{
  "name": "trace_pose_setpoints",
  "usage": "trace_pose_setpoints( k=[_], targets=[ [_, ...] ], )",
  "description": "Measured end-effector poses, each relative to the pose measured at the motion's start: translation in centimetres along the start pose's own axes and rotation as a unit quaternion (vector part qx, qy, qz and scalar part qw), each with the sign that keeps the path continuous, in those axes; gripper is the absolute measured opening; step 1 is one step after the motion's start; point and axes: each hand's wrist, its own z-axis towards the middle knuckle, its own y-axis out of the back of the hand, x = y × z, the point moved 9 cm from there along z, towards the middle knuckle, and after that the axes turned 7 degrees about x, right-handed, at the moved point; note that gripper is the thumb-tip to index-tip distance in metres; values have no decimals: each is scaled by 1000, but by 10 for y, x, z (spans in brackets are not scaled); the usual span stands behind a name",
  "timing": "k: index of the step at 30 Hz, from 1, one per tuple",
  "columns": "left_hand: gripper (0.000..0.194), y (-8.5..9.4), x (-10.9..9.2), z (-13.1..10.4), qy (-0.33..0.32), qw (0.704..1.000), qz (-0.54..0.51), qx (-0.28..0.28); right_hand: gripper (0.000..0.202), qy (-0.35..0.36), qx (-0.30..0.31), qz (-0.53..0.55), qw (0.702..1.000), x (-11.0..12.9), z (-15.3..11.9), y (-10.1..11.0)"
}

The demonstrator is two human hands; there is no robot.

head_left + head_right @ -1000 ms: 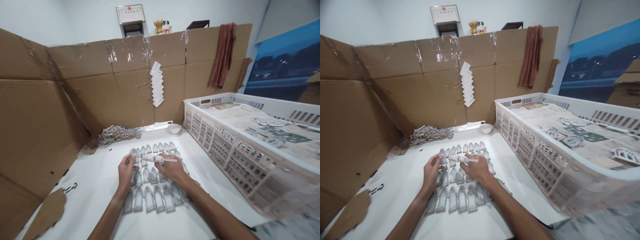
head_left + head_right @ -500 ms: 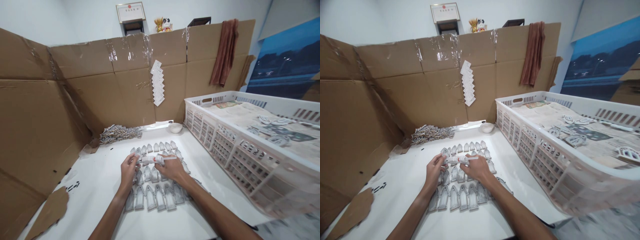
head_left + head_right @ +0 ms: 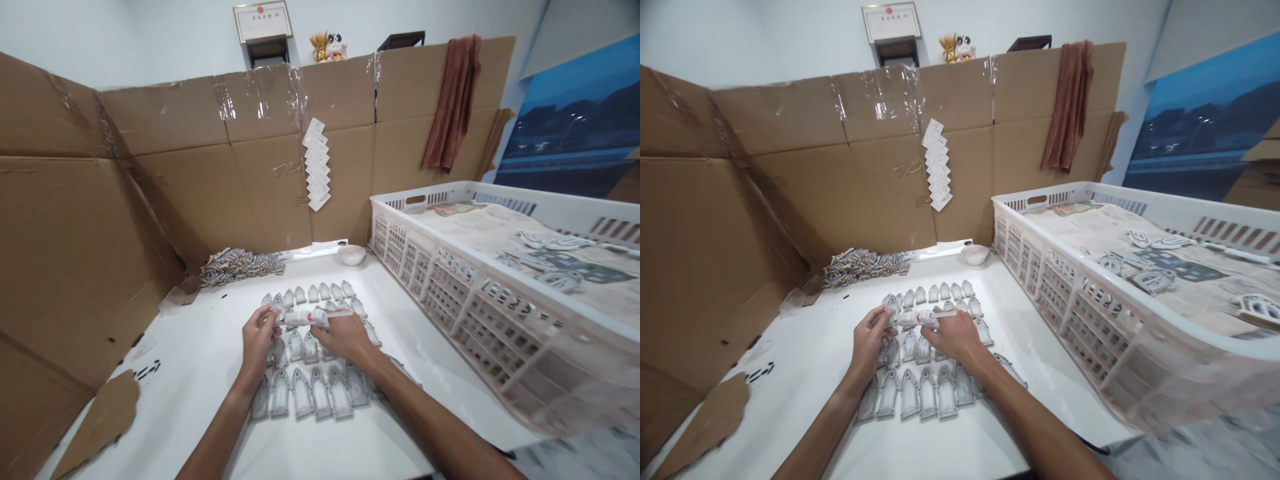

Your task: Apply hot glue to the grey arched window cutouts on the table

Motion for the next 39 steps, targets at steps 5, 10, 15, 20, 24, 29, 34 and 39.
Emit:
trace_pose_setpoints(
  k=[5,10,15,20,24,29,34,39],
  targets=[
    [67,-1,2,0,-2,1000,-15,7,26,-5,2,14,1000,0,-1,1],
    [69,0,4,1,-4,1000,-11,11,23,-1,-3,7,1000,2,-1,2],
    [67,0,4,1,-7,1000,-5,14,24,-8,10,-13,1000,1,0,0],
    [63,0,4,1,-10,1000,-3,14,26,-10,8,-12,1000,0,0,1],
    [64,0,5,1,-9,1000,-7,14,27,-13,10,-4,1000,0,0,1],
    [64,1,7,2,-10,1000,-8,13,27,-17,14,-9,1000,0,-1,2],
    [64,3,5,2,-12,1000,-6,9,27,-9,5,-16,1000,1,-1,1],
    [66,4,-4,0,-29,999,33,-8,27,18,-1,-38,999,4,-1,-2]
  ],
)
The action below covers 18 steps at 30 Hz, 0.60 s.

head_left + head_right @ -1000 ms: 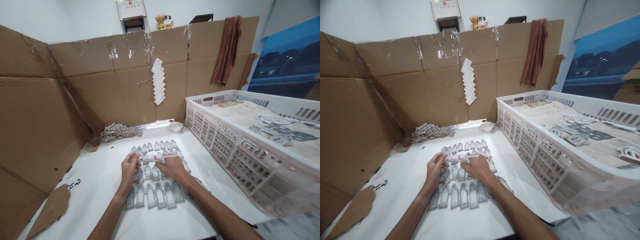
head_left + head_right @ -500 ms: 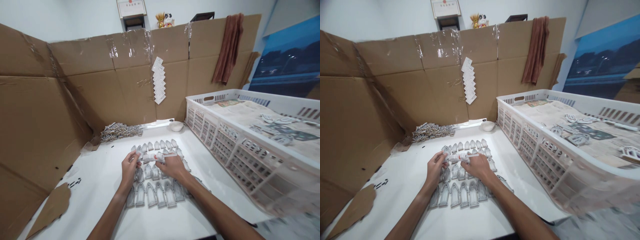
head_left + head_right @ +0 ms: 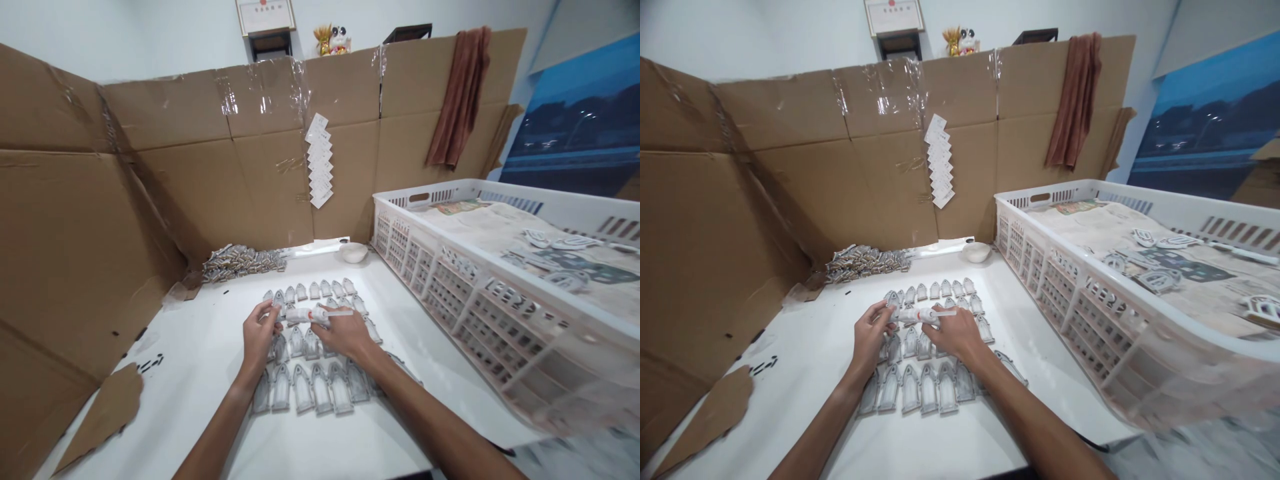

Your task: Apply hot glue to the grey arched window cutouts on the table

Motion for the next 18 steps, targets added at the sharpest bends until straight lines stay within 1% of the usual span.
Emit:
trace_pose_setpoints(
  k=[3,7,12,15,18],
  targets=[
    [68,-1,-6,-2,-16,1000,21,1,29,8,10,-22,1000,2,-1,-2],
    [68,-3,-10,-2,-33,998,45,18,29,14,17,-49,999,5,-2,-3],
    [67,-2,-5,1,-32,999,28,24,27,13,32,-66,997,8,-3,-1],
    [69,0,1,5,-18,1000,10,17,27,12,41,-62,997,7,-4,2],
    [70,3,6,7,0,1000,-2,7,31,7,23,-48,999,0,-3,8]
  ],
)
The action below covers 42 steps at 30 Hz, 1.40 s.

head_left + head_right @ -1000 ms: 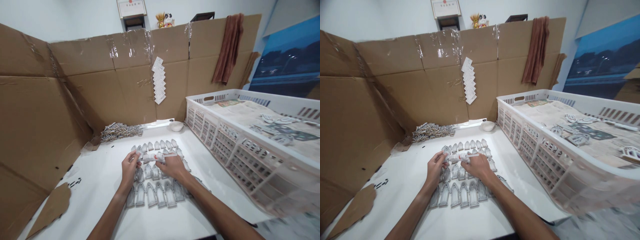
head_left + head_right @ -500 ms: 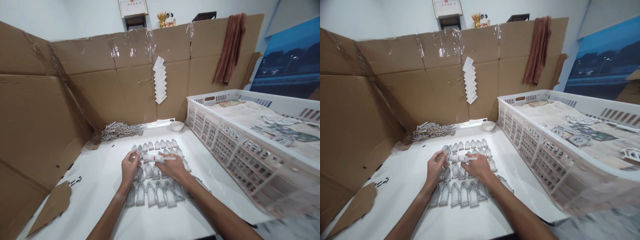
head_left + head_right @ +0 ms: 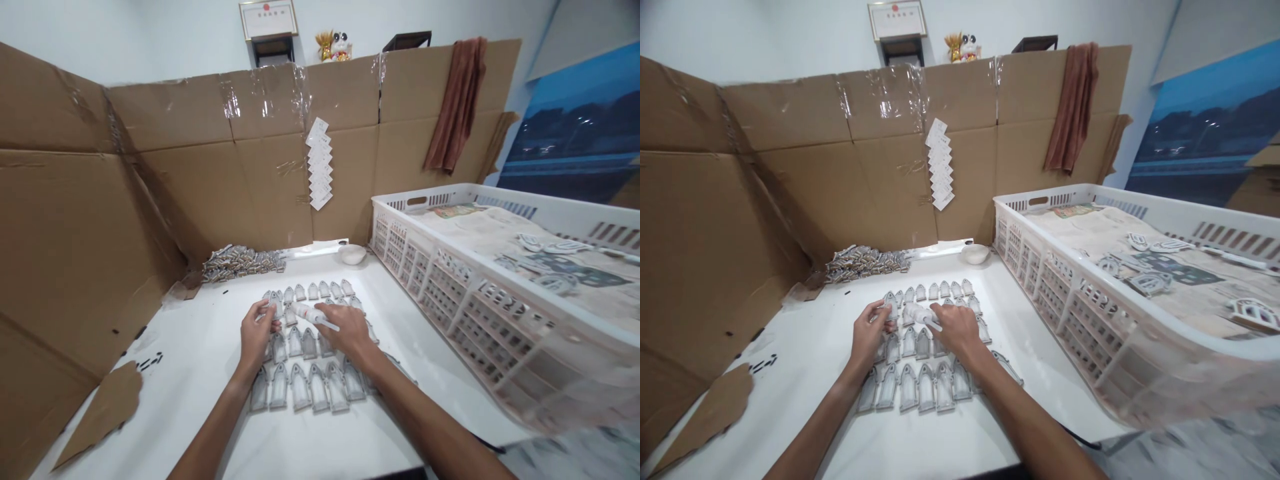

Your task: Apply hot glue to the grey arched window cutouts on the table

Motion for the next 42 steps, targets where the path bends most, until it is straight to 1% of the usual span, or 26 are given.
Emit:
trace_pose_setpoints(
  k=[3,5,9,11,12,13,15,18,21,23,25,27,29,32,35,37,38,40,42],
  targets=[
    [69,3,1,0,7,1000,15,-6,30,-15,-45,10,999,-14,2,12],
    [66,3,0,-2,6,999,50,-7,30,-30,-82,10,996,-27,3,26],
    [56,0,-6,-4,-37,991,131,-3,33,-42,-166,16,985,-51,1,61],
    [58,-3,-9,-4,-57,988,146,3,37,-44,-211,25,976,-64,-2,73],
    [60,-5,-11,-3,-63,987,148,12,39,-47,-228,30,972,-70,-4,76],
    [61,-8,-12,-2,-65,986,153,26,40,-51,-237,32,970,-76,-5,76],
    [57,-18,-17,2,-68,980,179,62,40,-56,-230,31,971,-86,-4,68],
    [43,-37,-23,10,-74,962,239,111,33,-42,-179,26,983,-91,2,48],
    [36,-57,-22,17,-71,938,307,141,29,-7,-135,29,990,-86,6,35],
    [37,-71,-17,19,-54,913,366,171,29,14,-134,36,990,-84,5,33],
    [40,-80,-11,19,-31,883,423,202,30,34,-147,48,987,-83,4,35],
    [42,-83,-10,18,-15,853,475,217,29,40,-162,56,984,-86,3,36],
    [43,-84,-13,17,-17,822,526,217,28,38,-172,56,983,-90,3,34],
    [42,-90,-22,13,-56,774,595,209,31,20,-189,35,981,-96,6,30],
    [42,-105,-31,5,-123,737,633,200,34,-5,-201,17,979,-102,9,26],
    [44,-116,-33,0,-157,729,637,197,34,-15,-205,14,979,-103,10,25],
    [46,-121,-34,-2,-168,730,633,195,33,-18,-206,15,978,-103,10,25],
    [46,-129,-35,-4,-177,743,617,190,32,-22,-208,14,978,-104,10,25],
    [44,-133,-33,-3,-170,768,589,185,32,-26,-205,11,978,-104,10,25]
  ],
)
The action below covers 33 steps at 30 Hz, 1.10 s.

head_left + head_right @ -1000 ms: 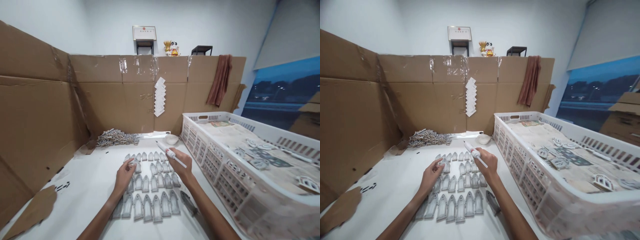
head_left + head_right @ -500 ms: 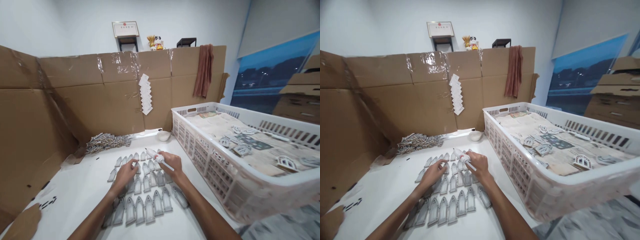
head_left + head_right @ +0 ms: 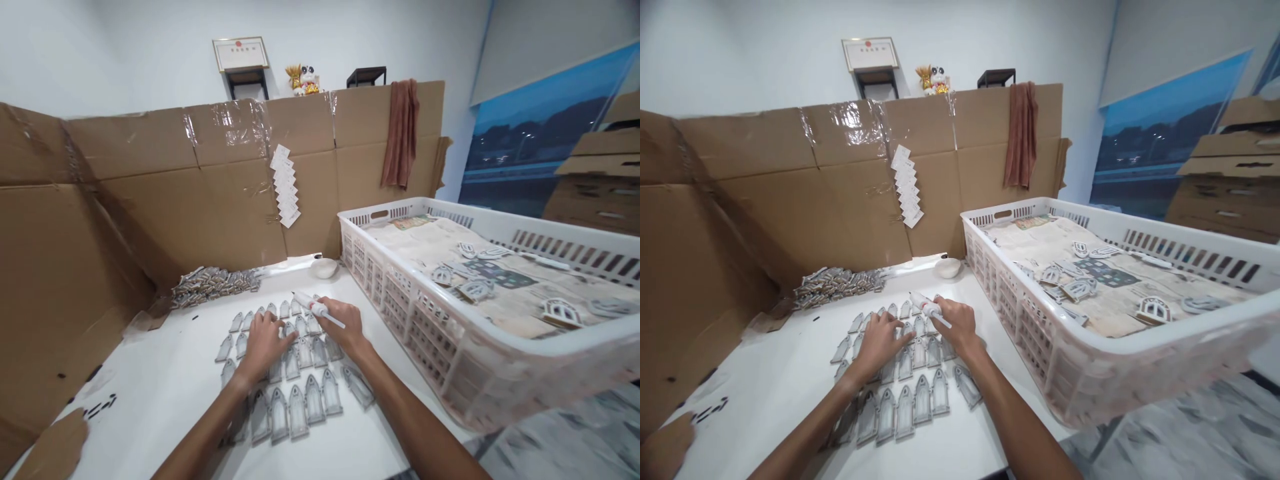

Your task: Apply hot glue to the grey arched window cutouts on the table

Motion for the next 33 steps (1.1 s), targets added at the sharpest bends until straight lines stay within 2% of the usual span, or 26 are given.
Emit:
trace_pose_setpoints(
  k=[4,7,13,16,18,20,22,25,33],
  targets=[
    [40,-10,8,5,41,989,-145,3,30,6,26,-1,1000,2,0,-3],
    [39,-14,16,8,53,977,-206,-12,28,9,46,4,999,6,-1,-6],
    [46,-5,46,-3,67,950,-296,-79,26,22,72,-9,997,14,-2,-15],
    [56,-1,67,-19,88,900,-411,-114,23,47,83,-2,995,24,-3,-18],
    [63,-2,77,-28,104,850,-502,-120,19,66,90,-1,994,32,-5,-18],
    [68,-3,81,-34,111,821,-547,-117,18,80,96,-2,992,40,-8,-17],
    [68,-3,81,-37,108,815,-558,-113,20,94,98,-1,991,47,-10,-16],
    [63,-5,77,-38,91,821,-554,-101,24,111,97,1,989,53,-12,-14],
    [58,-4,60,-44,58,833,-542,-96,24,135,85,-5,987,57,-19,-11]
  ],
)
